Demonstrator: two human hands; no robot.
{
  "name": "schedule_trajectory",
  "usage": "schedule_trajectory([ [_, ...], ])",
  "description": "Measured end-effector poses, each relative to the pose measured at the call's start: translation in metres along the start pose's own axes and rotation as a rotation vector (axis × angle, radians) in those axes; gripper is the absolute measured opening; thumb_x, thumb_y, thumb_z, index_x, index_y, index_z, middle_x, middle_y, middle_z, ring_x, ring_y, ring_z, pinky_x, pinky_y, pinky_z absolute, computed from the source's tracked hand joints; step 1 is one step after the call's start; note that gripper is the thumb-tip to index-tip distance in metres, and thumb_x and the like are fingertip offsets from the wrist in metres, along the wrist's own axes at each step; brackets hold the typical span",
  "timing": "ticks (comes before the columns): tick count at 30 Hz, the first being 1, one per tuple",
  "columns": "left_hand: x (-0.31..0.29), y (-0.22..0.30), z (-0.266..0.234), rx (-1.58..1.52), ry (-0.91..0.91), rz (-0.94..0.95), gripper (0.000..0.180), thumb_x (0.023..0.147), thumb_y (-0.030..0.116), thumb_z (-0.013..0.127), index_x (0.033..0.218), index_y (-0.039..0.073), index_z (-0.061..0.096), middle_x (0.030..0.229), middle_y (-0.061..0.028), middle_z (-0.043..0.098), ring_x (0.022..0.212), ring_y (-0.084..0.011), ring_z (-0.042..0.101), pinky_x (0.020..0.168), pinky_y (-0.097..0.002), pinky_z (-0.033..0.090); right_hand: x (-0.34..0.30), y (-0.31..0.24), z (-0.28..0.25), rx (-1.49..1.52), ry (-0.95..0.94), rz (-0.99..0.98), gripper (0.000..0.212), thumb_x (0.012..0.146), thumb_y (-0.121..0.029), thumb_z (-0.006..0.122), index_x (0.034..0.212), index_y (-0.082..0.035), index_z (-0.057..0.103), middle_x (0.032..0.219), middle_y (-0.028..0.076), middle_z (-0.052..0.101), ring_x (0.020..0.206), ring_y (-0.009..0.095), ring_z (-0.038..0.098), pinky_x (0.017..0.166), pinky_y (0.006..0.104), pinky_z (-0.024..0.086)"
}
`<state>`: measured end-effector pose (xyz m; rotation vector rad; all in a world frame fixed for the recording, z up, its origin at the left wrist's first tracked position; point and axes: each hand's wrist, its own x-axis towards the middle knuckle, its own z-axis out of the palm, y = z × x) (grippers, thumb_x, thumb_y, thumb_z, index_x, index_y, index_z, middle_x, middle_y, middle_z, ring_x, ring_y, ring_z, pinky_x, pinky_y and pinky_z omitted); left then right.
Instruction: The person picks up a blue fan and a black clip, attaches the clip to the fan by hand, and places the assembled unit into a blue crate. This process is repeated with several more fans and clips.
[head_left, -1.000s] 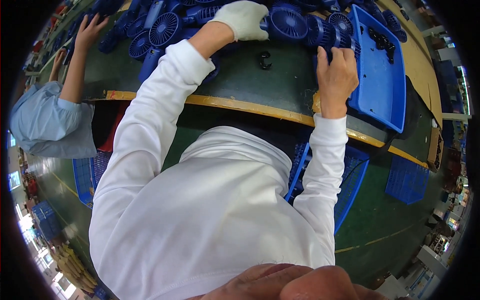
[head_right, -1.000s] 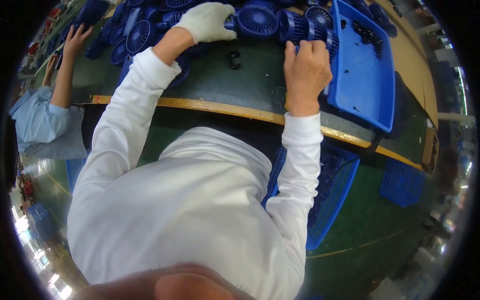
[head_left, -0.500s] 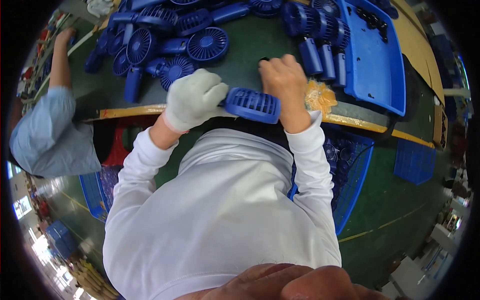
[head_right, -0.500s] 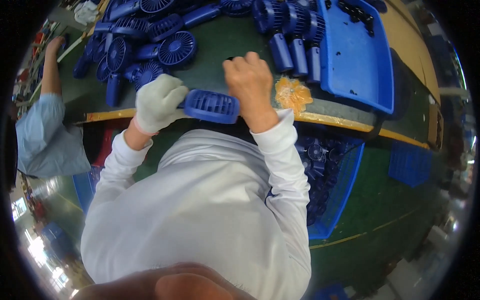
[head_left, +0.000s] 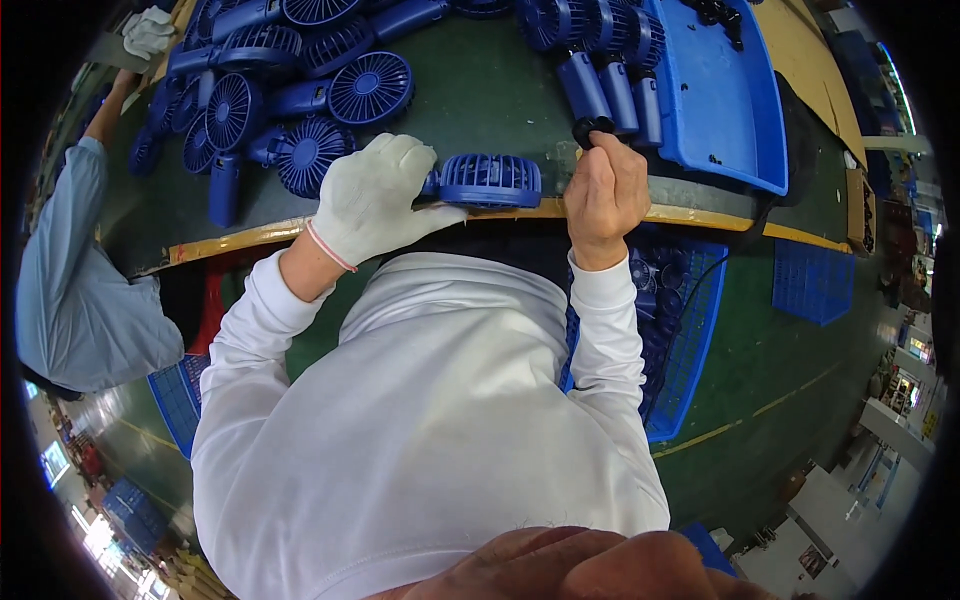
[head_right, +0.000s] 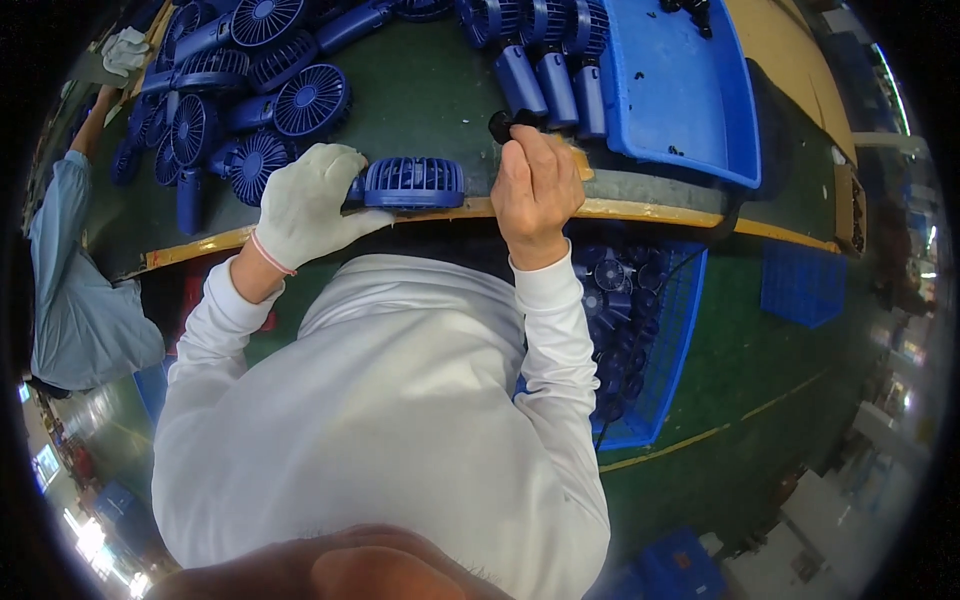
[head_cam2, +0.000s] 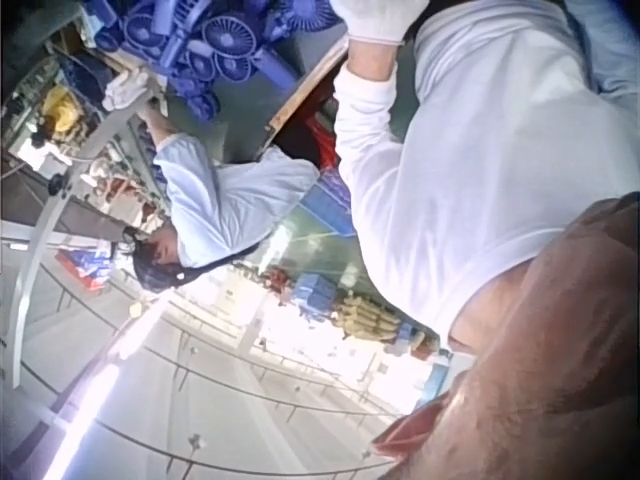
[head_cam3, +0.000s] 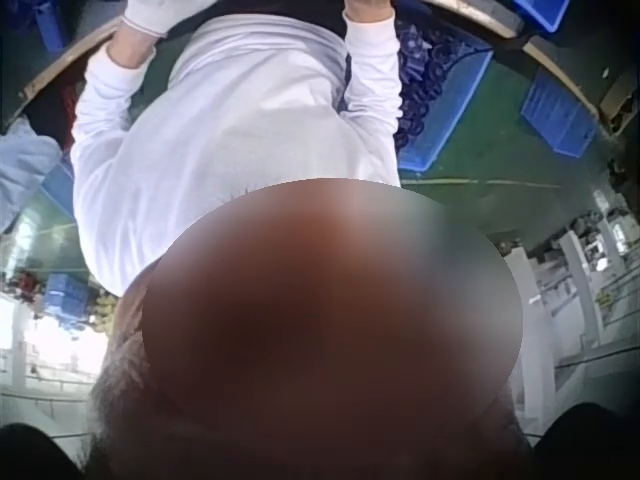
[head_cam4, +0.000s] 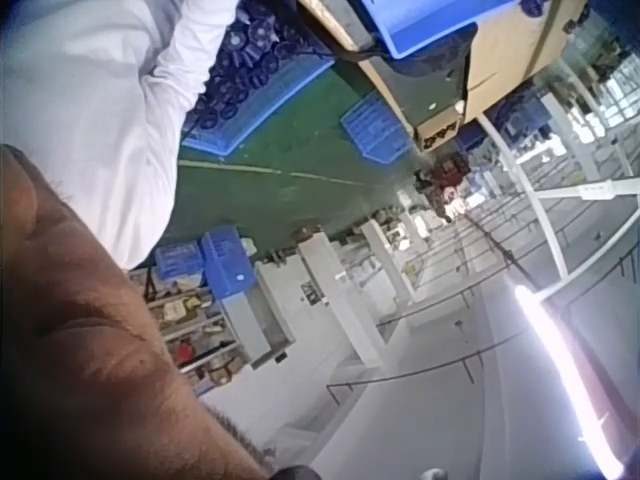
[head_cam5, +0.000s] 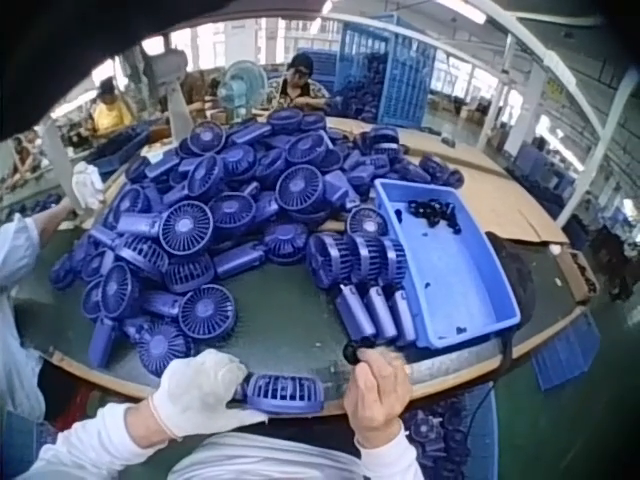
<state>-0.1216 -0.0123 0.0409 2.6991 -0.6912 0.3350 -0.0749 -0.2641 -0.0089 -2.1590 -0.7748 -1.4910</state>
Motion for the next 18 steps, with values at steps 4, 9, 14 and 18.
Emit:
schedule_trajectory([
  [4,-0.002,-0.004,0.003,0.032,-0.035,0.007,0.046,0.058,0.039,0.086,0.085,0.008,0.065,0.085,-0.0064,0.064,0.075,-0.0243,0.063,0.058,-0.0335,0.05,-0.004,0.001,-0.003,0.015,0.04,0.036,0.02,0.082,0.009,0.065,0.1,0.003,0.059,0.095,0.017,0.065,0.08,0.031,0.063,0.066,0.0343,0.053],
  [9,-0.001,-0.009,0.01,0.064,0.15,0.081,0.043,0.059,0.046,0.083,0.065,0.01,0.06,0.061,-0.0048,0.054,0.056,-0.0234,0.056,0.047,-0.0352,0.042,-0.007,-0.006,-0.008,-0.01,0.05,0.191,0.027,0.081,0.009,0.065,0.106,0.006,0.055,0.1,0.021,0.06,0.08,0.031,0.063,0.071,0.0371,0.054],
  [14,0.006,0.006,0.009,-0.562,0.186,-0.406,0.021,0.073,0.024,0.07,0.067,0.004,0.066,0.058,-0.0053,0.06,0.05,-0.0156,0.057,0.049,-0.0289,0.043,-0.002,-0.04,-0.021,0.679,0.227,0.933,0.019,0.088,0.013,0.058,0.106,0.01,0.056,0.101,0.015,0.058,0.081,0.021,0.065,0.069,0.0285,0.057],
  [18,0.01,0.013,0.014,-1.196,0.116,-0.49,0.037,0.077,0.025,0.064,0.101,-0.004,0.066,0.095,-0.0081,0.068,0.086,-0.0154,0.062,0.082,-0.0292,0.048,0.009,-0.047,-0.031,0.095,-0.036,0.12,0.029,0.068,0.008,0.076,0.087,-0.007,0.06,0.101,0.014,0.06,0.078,0.029,0.059,0.064,0.0348,0.049],
])
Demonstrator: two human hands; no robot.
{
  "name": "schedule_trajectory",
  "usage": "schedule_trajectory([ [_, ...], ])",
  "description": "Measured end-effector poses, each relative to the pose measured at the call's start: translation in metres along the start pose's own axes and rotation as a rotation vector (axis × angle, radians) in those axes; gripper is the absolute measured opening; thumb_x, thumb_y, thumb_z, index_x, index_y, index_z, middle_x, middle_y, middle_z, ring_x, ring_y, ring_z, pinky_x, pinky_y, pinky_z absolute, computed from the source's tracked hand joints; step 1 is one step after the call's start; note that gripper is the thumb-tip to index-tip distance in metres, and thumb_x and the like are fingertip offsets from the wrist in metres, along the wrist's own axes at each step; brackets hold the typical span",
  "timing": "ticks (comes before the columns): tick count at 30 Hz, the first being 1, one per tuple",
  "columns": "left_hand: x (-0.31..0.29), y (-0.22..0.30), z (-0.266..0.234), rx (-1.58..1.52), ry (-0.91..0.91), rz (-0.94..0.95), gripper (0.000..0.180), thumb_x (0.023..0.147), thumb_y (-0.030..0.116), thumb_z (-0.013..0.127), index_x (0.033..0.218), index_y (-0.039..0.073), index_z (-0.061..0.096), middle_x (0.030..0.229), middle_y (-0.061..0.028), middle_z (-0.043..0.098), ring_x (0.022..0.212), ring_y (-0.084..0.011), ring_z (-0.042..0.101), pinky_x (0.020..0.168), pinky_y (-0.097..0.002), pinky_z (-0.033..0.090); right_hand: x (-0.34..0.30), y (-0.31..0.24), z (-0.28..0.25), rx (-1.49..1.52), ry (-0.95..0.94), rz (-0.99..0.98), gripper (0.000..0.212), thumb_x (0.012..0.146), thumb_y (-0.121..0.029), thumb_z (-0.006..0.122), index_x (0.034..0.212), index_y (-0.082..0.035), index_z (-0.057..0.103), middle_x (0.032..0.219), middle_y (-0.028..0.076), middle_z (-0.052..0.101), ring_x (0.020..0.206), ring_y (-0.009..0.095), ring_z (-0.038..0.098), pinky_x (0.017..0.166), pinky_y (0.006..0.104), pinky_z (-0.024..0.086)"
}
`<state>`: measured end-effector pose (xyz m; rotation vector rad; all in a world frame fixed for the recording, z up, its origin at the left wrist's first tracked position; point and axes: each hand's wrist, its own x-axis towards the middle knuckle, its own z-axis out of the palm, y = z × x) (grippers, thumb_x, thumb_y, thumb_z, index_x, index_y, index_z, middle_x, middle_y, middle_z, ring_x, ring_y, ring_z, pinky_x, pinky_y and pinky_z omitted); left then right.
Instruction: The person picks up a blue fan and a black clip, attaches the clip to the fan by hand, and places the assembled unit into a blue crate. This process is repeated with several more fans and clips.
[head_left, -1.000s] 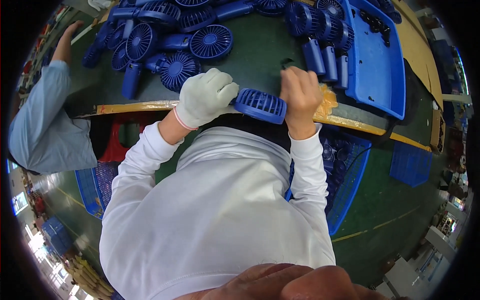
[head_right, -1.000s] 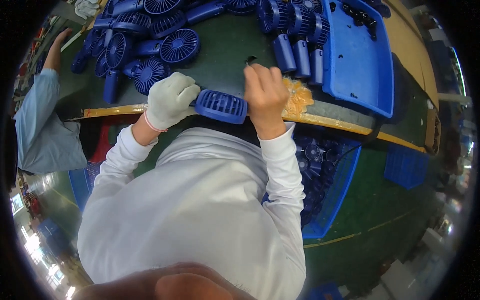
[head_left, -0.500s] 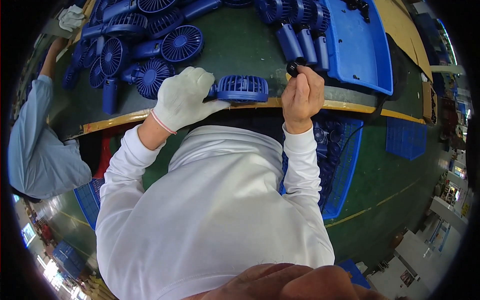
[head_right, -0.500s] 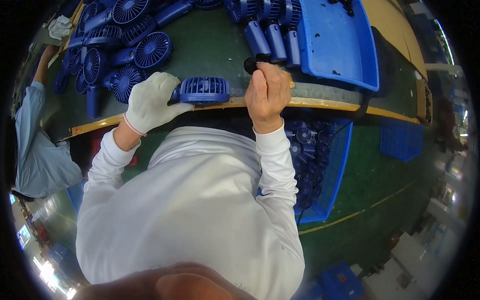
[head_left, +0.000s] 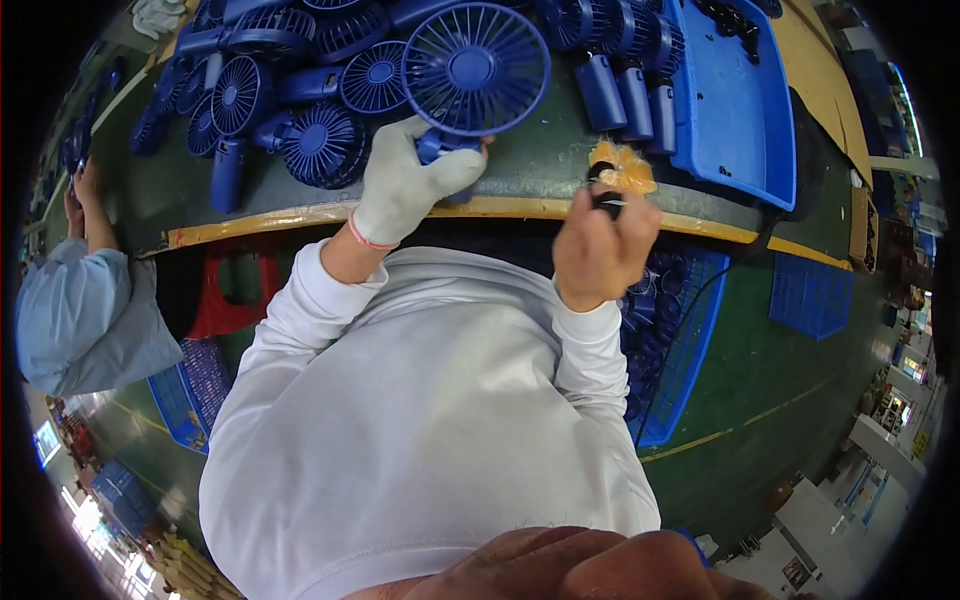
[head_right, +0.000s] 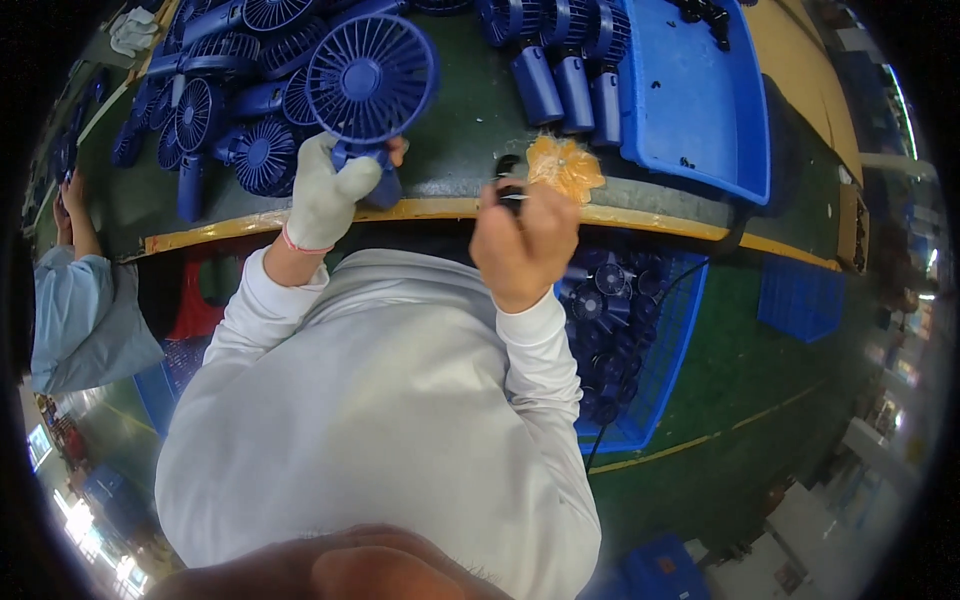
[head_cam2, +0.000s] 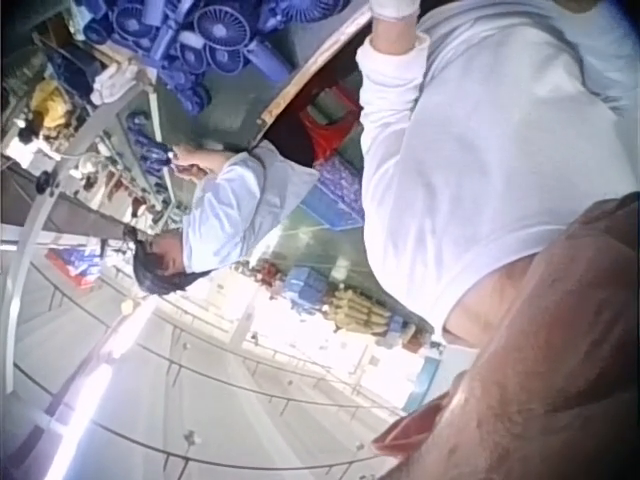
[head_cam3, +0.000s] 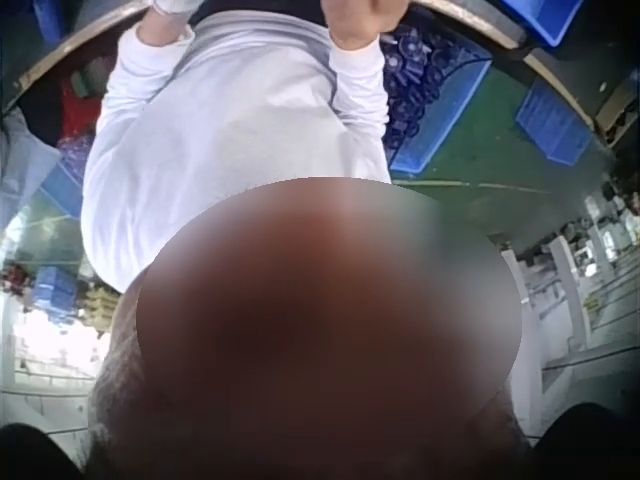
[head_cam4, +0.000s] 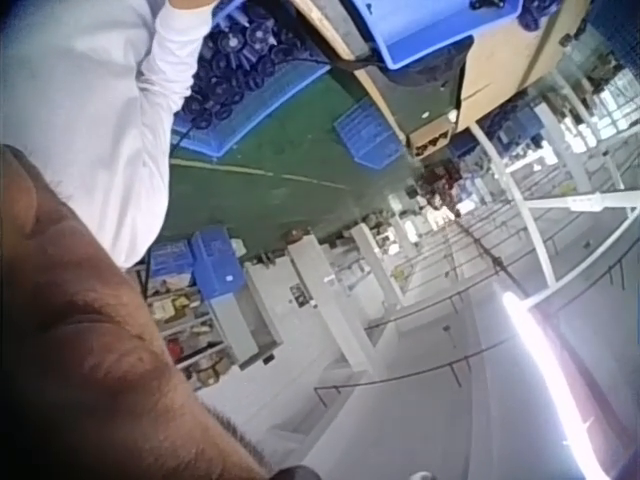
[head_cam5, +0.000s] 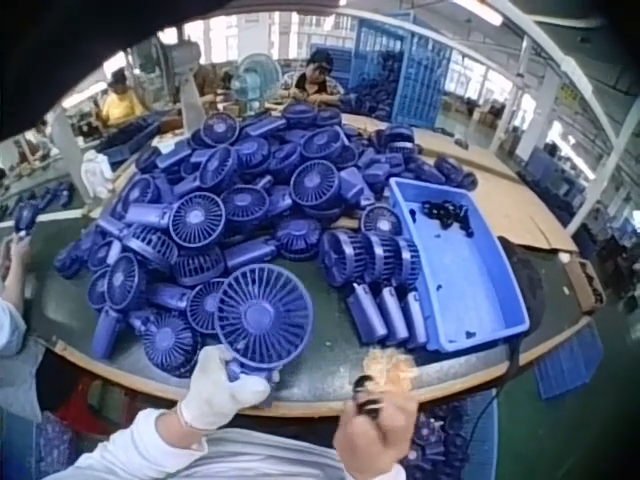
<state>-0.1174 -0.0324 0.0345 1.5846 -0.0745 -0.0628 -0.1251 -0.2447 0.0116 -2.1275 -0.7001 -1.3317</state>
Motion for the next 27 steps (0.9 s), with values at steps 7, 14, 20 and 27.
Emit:
schedule_trajectory([
  [7,0.01,-0.004,0.026,-0.225,-0.03,0.088,0.032,0.075,0.005,0.066,0.104,-0.006,0.06,0.104,-0.0148,0.067,0.1,-0.0234,0.066,0.089,-0.034,0.052,-0.004,0.0,0.005,0.001,-0.058,-0.104,0.036,0.061,0.009,0.074,0.087,-0.014,0.065,0.102,0.006,0.061,0.086,0.024,0.056,0.061,0.0305,0.047],
  [14,0.007,-0.004,0.031,-0.248,-0.023,-0.08,0.034,0.075,0.012,0.075,0.106,0.003,0.065,0.092,-0.0038,0.07,0.078,-0.0082,0.064,0.068,-0.0221,0.052,-0.002,-0.004,0.001,0.158,-0.067,-0.004,0.031,0.064,0.012,0.073,0.086,-0.008,0.063,0.101,0.01,0.061,0.085,0.028,0.057,0.066,0.0326,0.048],
  [20,0.009,0.009,0.038,-0.205,-0.02,-0.109,0.022,0.083,0.012,0.064,0.099,-0.004,0.062,0.084,-0.0071,0.067,0.077,-0.0136,0.063,0.072,-0.0267,0.051,0.004,-0.044,-0.003,1.02,0.064,0.75,0.016,0.084,0.007,0.068,0.097,0.01,0.058,0.097,0.014,0.059,0.084,0.02,0.059,0.079,0.0327,0.051],
  [27,0.011,-0.01,0.029,0.149,-0.051,0.239,0.04,0.08,0.036,0.061,0.084,-0.004,0.064,0.069,-0.0152,0.064,0.058,-0.0241,0.062,0.056,-0.0313,0.048,-0.004,-0.054,0.018,0.956,0.03,0.878,0.018,0.084,0.005,0.072,0.099,0.007,0.063,0.105,0.01,0.054,0.079,0.012,0.053,0.069,0.0213,0.044],
])
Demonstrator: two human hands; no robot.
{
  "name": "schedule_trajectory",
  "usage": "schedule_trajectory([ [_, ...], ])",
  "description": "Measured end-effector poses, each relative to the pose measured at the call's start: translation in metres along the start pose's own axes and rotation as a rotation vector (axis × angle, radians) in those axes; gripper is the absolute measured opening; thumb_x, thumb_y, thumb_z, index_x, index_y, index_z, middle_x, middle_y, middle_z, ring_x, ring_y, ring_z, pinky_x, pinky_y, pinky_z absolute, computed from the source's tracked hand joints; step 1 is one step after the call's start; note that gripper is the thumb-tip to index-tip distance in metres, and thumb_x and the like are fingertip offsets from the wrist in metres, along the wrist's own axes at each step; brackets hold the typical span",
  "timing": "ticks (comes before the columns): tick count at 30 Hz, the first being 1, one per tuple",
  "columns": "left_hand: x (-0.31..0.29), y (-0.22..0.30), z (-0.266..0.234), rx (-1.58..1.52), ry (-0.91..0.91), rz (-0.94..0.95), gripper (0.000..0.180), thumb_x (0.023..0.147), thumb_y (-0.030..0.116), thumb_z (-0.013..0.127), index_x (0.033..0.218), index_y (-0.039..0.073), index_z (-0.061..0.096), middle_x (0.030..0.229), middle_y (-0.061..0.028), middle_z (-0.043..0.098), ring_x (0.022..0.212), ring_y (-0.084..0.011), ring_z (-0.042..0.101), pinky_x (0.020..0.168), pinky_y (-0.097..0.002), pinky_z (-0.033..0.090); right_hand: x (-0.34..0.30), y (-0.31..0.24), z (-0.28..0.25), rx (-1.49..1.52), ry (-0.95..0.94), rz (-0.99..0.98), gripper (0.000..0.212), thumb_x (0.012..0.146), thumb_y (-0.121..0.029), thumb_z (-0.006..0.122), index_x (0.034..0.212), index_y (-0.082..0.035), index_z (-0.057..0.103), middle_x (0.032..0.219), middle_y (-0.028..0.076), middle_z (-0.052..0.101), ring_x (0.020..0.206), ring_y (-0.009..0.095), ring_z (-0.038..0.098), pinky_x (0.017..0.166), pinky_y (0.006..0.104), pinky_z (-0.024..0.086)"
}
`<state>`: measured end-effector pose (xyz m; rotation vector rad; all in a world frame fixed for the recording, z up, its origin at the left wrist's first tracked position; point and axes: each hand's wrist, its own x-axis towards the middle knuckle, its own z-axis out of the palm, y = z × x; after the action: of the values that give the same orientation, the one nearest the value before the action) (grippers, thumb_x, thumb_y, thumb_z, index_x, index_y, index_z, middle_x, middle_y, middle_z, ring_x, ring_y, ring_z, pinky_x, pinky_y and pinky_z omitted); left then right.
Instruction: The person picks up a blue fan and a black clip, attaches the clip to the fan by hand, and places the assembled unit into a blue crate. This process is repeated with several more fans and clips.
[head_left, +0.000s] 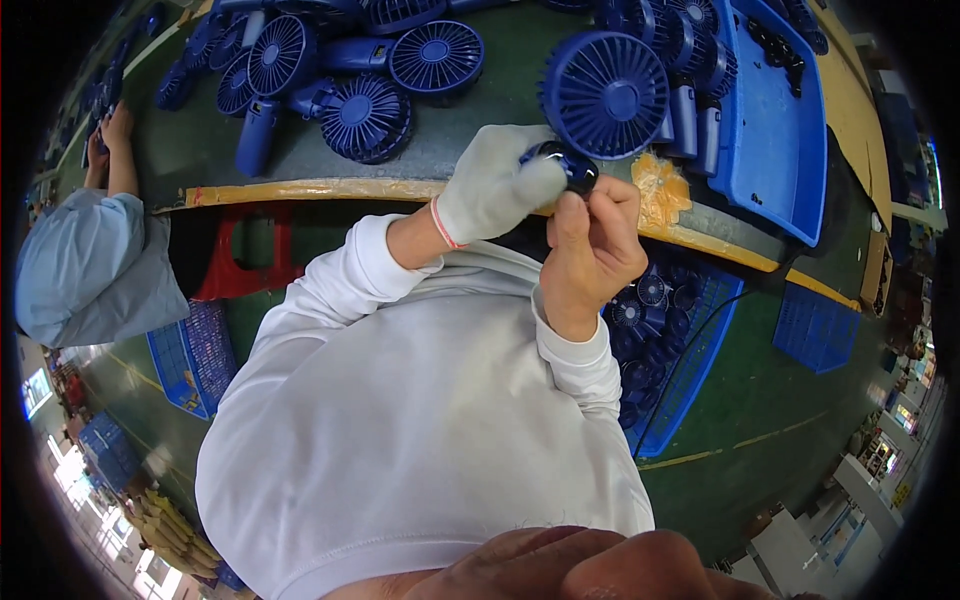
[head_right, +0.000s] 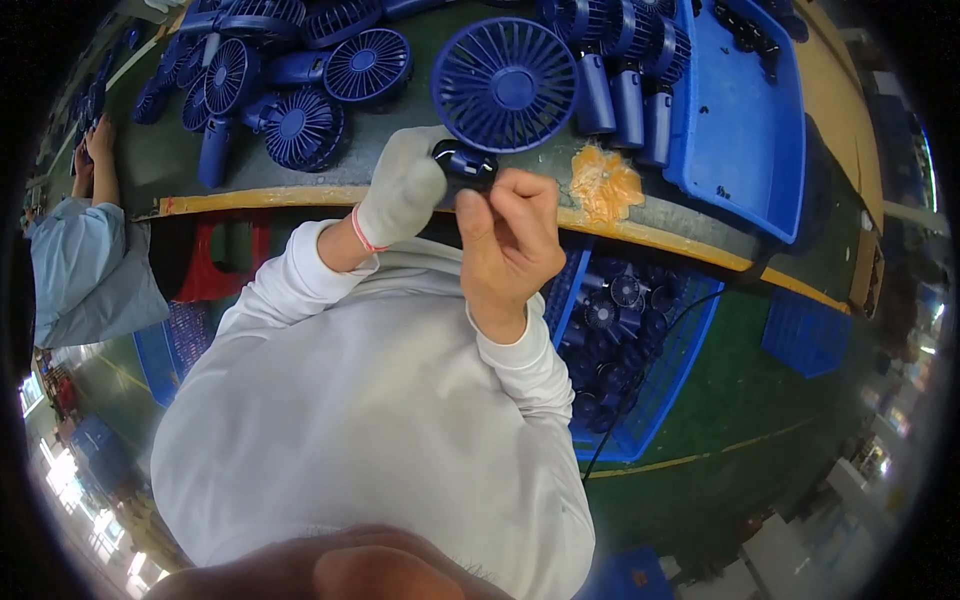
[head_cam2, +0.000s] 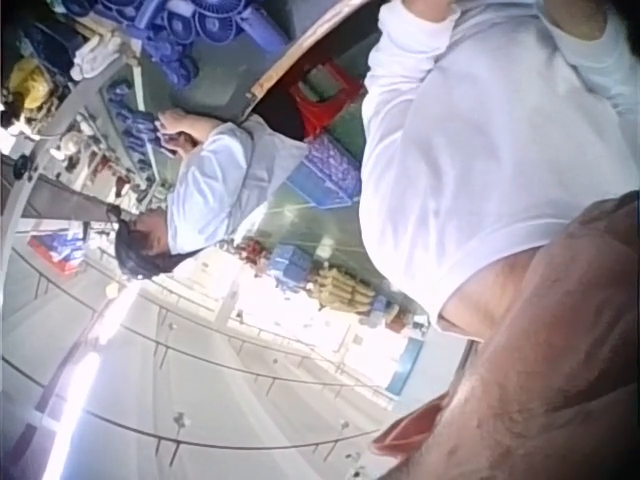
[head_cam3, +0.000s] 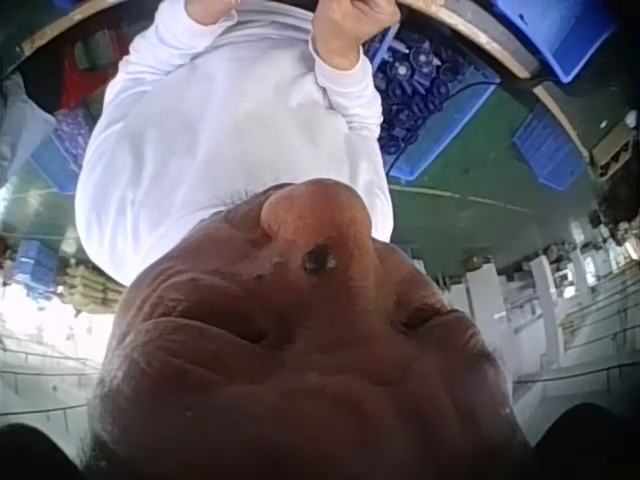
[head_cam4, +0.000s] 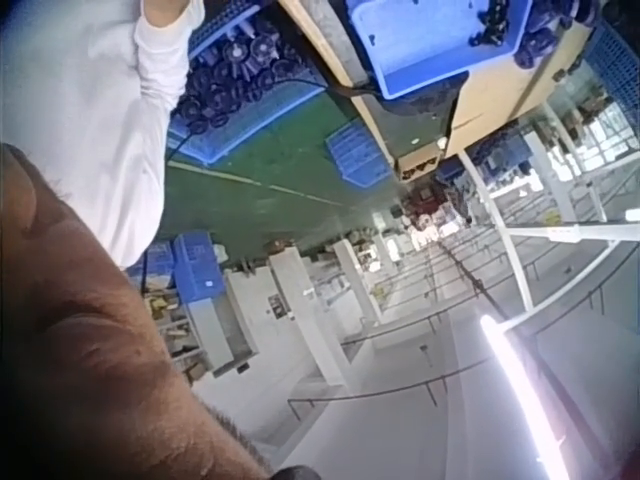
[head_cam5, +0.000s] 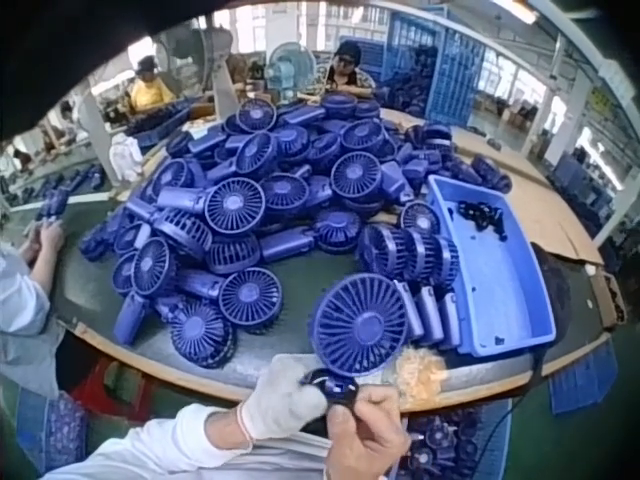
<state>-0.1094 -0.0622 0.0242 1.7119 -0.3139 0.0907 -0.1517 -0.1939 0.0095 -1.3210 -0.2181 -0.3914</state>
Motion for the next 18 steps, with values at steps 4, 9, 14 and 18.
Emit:
schedule_trajectory([
  [4,0.001,0.011,0.003,0.139,0.028,-0.108,0.041,0.071,0.04,0.071,0.077,-0.001,0.067,0.063,-0.0132,0.063,0.052,-0.0218,0.06,0.053,-0.0309,0.047,-0.001,0.01,-0.005,0.017,-0.015,0.016,0.013,0.086,0.003,0.069,0.096,0.007,0.063,0.101,0.009,0.055,0.081,0.012,0.051,0.07,0.0203,0.043],
  [9,0.0,0.011,-0.002,0.131,0.044,-0.171,0.032,0.074,0.026,0.072,0.086,-0.003,0.07,0.066,-0.0062,0.064,0.06,-0.0071,0.051,0.056,-0.0266,0.045,0.002,0.007,-0.009,0.082,0.053,0.133,0.011,0.09,0.001,0.065,0.099,0.007,0.063,0.102,0.01,0.056,0.08,0.01,0.053,0.068,0.0222,0.045],
  [14,-0.001,0.002,0.003,0.139,0.074,-0.079,0.038,0.078,0.037,0.068,0.08,-0.001,0.069,0.065,-0.0181,0.064,0.055,-0.0255,0.063,0.054,-0.0332,0.049,0.014,0.019,-0.007,-0.025,-0.033,0.126,0.035,0.102,-0.027,0.051,0.107,0.005,0.062,0.107,0.01,0.058,0.077,0.012,0.057,0.067,0.0228,0.048],
  [18,-0.006,-0.025,-0.002,0.039,-0.227,0.155,0.037,0.093,0.007,0.052,0.129,-0.004,0.048,0.079,-0.0162,0.067,0.064,-0.0271,0.064,0.064,-0.0336,0.052,0.023,0.006,-0.001,0.305,-0.073,0.582,0.05,0.102,-0.049,0.041,0.113,-0.004,0.061,0.096,0.004,0.067,0.066,0.005,0.055,0.051,0.0186,0.04],
])
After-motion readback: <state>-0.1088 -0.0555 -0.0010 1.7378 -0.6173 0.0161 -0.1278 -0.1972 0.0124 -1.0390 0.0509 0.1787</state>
